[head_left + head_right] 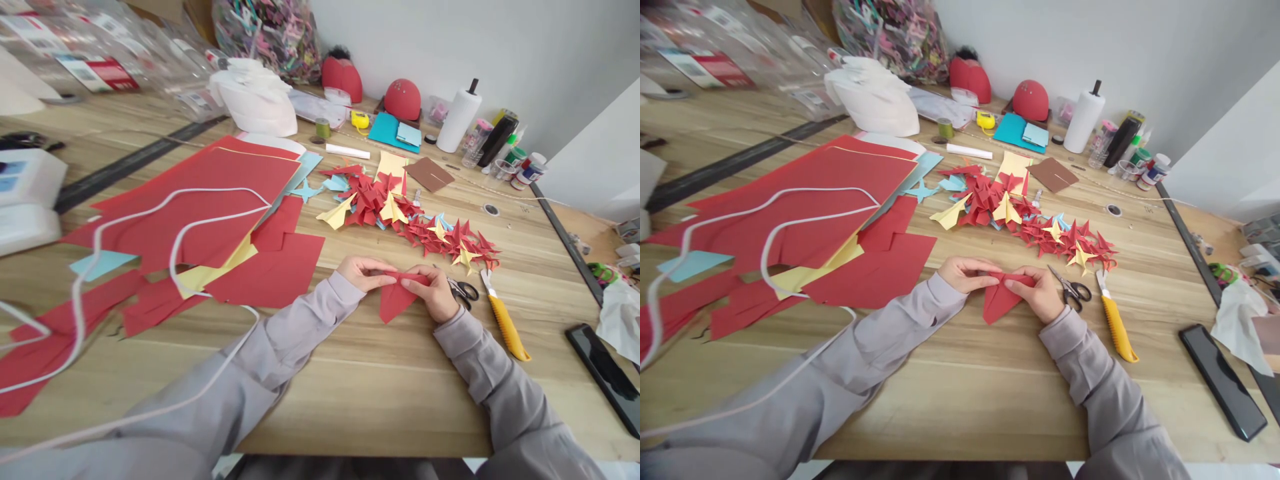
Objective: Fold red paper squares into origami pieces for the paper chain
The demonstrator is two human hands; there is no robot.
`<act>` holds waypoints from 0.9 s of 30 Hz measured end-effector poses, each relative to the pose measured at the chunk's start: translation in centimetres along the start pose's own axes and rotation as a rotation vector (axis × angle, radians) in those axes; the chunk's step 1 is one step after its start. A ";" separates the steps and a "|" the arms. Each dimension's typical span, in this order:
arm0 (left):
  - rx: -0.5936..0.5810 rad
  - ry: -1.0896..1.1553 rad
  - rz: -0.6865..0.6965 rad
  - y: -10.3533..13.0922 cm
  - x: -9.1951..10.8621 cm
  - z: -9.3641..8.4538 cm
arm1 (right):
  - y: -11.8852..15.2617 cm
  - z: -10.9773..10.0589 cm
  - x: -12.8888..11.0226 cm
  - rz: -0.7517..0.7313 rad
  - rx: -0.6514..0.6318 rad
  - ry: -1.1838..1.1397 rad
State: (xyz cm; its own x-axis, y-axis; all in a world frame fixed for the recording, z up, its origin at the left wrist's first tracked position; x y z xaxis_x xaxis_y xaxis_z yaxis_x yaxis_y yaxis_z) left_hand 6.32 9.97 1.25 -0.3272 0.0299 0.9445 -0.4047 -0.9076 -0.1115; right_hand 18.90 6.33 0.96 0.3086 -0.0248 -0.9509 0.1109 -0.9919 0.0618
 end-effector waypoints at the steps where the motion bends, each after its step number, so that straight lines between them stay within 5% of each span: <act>1: -0.023 -0.011 -0.002 0.0 0.1 0.1 | 0.0 0.0 0.2 0.001 0.003 -0.005; 7: -0.125 -0.060 -0.009 -0.1 0.1 0.7 | -0.1 0.0 0.6 -0.015 0.001 -0.074; 27: -0.020 -0.103 -0.029 0.0 -0.8 0.0 | -0.1 -0.5 -1.1 -0.100 0.108 0.141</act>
State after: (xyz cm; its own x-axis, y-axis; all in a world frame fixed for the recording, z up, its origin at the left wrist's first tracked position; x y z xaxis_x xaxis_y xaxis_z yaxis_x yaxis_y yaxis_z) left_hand 6.58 10.00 0.45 -0.2260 0.0119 0.9740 -0.4299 -0.8985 -0.0888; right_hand 19.04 6.49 2.13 0.4311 0.0846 -0.8983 0.0478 -0.9963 -0.0709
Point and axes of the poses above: each hand's wrist, its own y-axis away from the middle knuckle, its own z-axis out of the palm, x = y × z, the point moved 10 cm from there along -y, towards the middle knuckle, and after that the axes turned 13 degrees about y, right-handed, at the moved point
